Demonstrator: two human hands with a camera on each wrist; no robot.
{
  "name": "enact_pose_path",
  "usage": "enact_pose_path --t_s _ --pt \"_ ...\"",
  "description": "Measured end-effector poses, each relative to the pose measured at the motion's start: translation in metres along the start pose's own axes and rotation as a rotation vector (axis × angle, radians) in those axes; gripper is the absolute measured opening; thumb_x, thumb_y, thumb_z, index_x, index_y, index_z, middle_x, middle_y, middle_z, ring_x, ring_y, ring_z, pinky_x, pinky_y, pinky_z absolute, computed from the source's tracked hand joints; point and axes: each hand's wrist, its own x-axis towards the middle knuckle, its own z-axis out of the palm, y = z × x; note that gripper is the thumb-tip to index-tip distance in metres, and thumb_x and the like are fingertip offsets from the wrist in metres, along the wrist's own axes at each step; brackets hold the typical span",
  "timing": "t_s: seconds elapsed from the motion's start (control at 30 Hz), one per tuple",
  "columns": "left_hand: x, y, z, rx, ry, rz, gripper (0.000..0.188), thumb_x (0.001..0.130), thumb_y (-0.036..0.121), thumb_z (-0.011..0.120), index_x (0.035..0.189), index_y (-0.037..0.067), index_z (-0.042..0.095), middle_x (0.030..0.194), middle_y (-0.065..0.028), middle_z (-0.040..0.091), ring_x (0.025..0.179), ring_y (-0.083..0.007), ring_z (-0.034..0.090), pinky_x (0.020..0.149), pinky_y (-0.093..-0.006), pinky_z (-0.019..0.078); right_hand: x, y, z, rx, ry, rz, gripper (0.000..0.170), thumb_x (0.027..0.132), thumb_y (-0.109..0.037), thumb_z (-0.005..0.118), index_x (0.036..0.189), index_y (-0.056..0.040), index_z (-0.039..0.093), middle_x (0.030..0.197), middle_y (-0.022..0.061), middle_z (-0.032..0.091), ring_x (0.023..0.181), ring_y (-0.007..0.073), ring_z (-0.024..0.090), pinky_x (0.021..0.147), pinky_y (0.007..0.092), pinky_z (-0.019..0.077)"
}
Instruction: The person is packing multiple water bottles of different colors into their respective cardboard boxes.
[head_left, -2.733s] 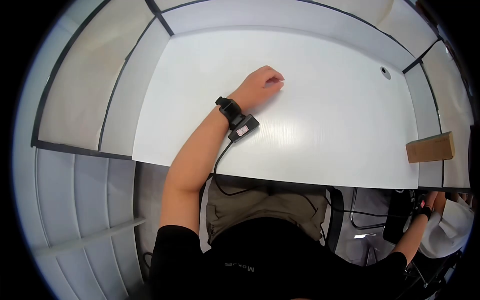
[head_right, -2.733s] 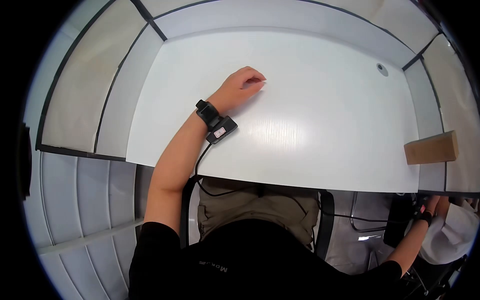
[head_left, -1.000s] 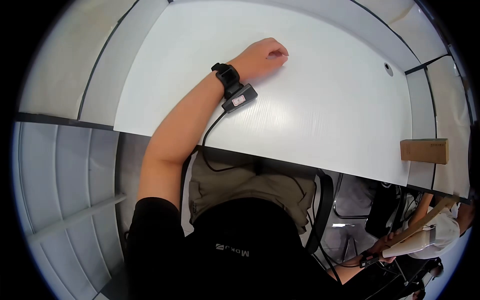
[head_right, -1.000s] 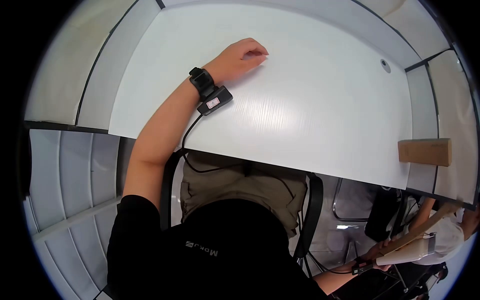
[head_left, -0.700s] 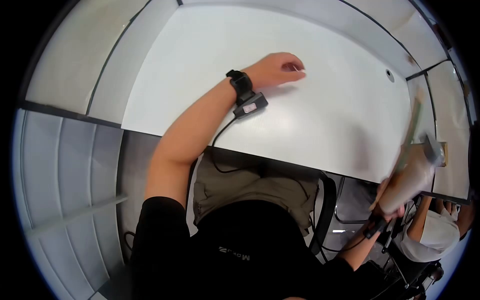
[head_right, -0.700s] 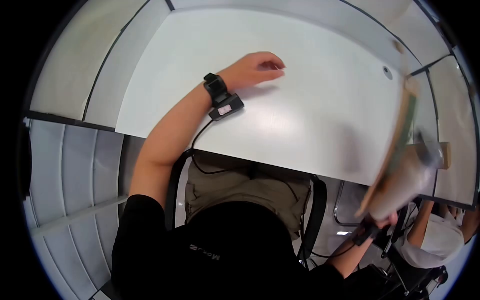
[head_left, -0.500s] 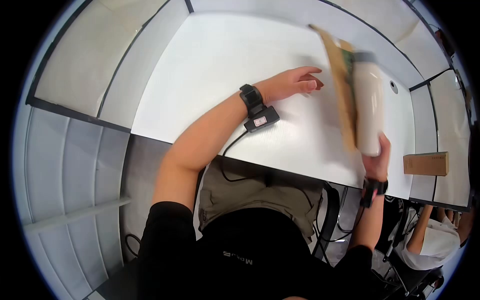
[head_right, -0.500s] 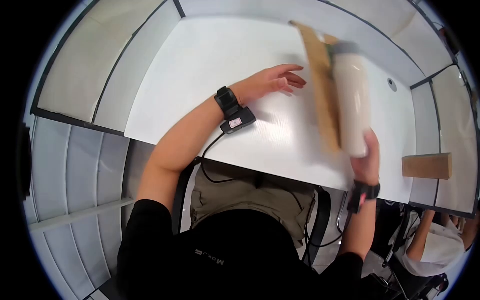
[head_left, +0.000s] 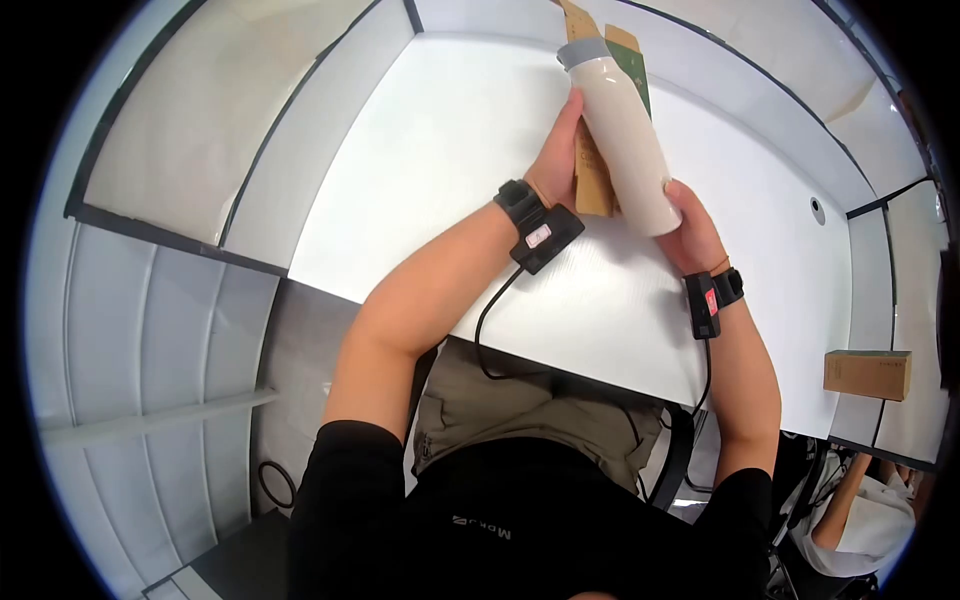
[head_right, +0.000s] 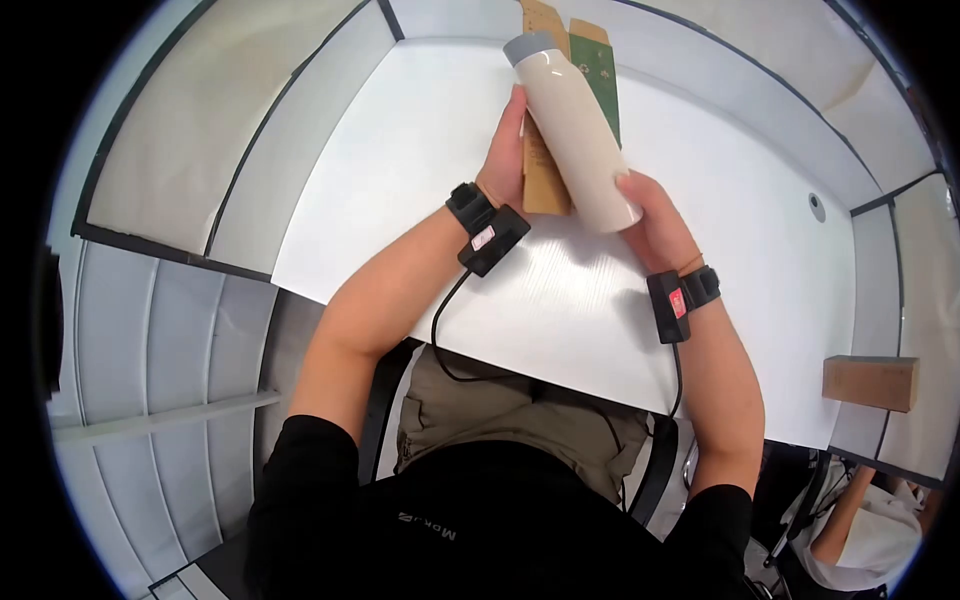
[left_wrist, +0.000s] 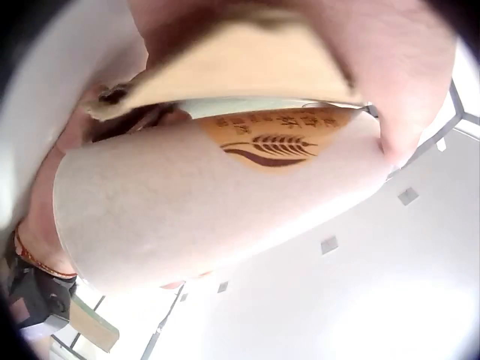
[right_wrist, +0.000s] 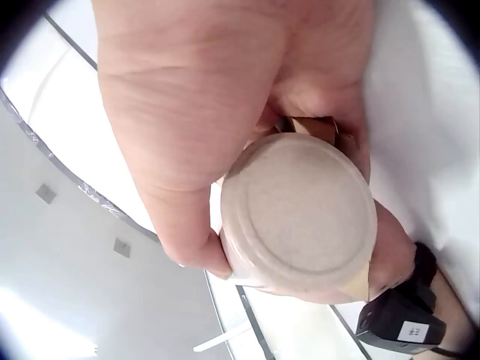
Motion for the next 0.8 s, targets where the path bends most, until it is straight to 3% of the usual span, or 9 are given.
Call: enact_pose_path --t_s 0.17,0.27,0.37,0.47,0.53,0.63,0.8 --pt "0.000 -0.007 0.000 -0.034 -0.061 -0.055 0.077 0.098 0.070 0.035 0.148 0.012 0.041 0.131 -0.0196 0.059 0.121 -0.0396 0.060 0.099 -0.0552 0.0528 -0.010 0.008 -0.013 -0.061 -0.094 -0.002 0.080 0.086 -0.054 0.067 0.135 0.0067 0.053 0.126 0.0133 0.064 0.111 0.0202 0.063 0.095 0.0339 0.0505" --pt "0.001 -0.009 -0.005 -0.018 -0.032 -0.050 0.072 0.098 0.065 0.038 0.145 0.011 0.044 0.131 -0.0173 0.060 0.119 -0.0373 0.061 0.098 -0.0545 0.0534 -0.018 0.002 -0.010 -0.058 -0.072 -0.024 0.071 0.087 -0.046 0.068 0.129 0.0109 0.057 0.124 0.0143 0.065 0.111 0.0208 0.062 0.098 0.0323 0.0474" --pt "-0.007 0.001 -0.004 -0.015 -0.057 -0.047 0.068 0.098 0.061 0.041 0.143 0.010 0.047 0.131 -0.0137 0.062 0.118 -0.0343 0.061 0.100 -0.0508 0.0518 -0.017 0.000 -0.028 0.026 -0.101 -0.043 0.076 0.087 -0.051 0.067 0.132 0.0084 0.055 0.122 0.0166 0.066 0.109 0.0249 0.065 0.098 0.0371 0.0504" --pt "-0.011 0.012 0.013 -0.097 0.006 0.026 0.059 0.098 0.057 0.046 0.129 0.007 0.054 0.122 -0.0148 0.065 0.112 -0.0313 0.064 0.097 -0.0464 0.0515 -0.018 0.000 -0.053 -0.011 -0.057 -0.050 0.081 0.086 -0.054 0.065 0.138 0.0070 0.051 0.124 0.0214 0.064 0.109 0.0324 0.066 0.098 0.0431 0.0529" --pt "-0.009 0.014 0.004 -0.077 -0.001 0.015 0.060 0.098 0.057 0.044 0.128 0.006 0.054 0.122 -0.0178 0.064 0.114 -0.0332 0.064 0.099 -0.0491 0.0511 -0.022 -0.019 -0.027 0.017 -0.055 -0.083 0.083 0.087 -0.057 0.063 0.140 0.0056 0.050 0.124 0.0227 0.064 0.108 0.0323 0.066 0.095 0.0436 0.0537" --pt "-0.006 0.015 -0.001 -0.045 0.008 0.006 0.064 0.099 0.059 0.042 0.133 0.005 0.051 0.125 -0.0173 0.063 0.116 -0.0321 0.063 0.099 -0.0488 0.0514 -0.021 -0.023 -0.038 0.012 -0.069 -0.028 0.085 0.087 -0.058 0.060 0.143 0.0043 0.047 0.125 0.0235 0.063 0.109 0.0327 0.066 0.096 0.0428 0.0531" --pt "-0.007 0.014 -0.005 0.169 -0.018 -0.031 0.070 0.099 0.063 0.041 0.138 0.005 0.049 0.131 -0.0170 0.060 0.119 -0.0283 0.061 0.098 -0.0440 0.0536 -0.022 -0.011 -0.052 0.052 -0.023 -0.089 0.084 0.086 -0.051 0.067 0.146 0.0034 0.042 0.134 0.0217 0.057 0.119 0.0318 0.060 0.105 0.0426 0.0459"
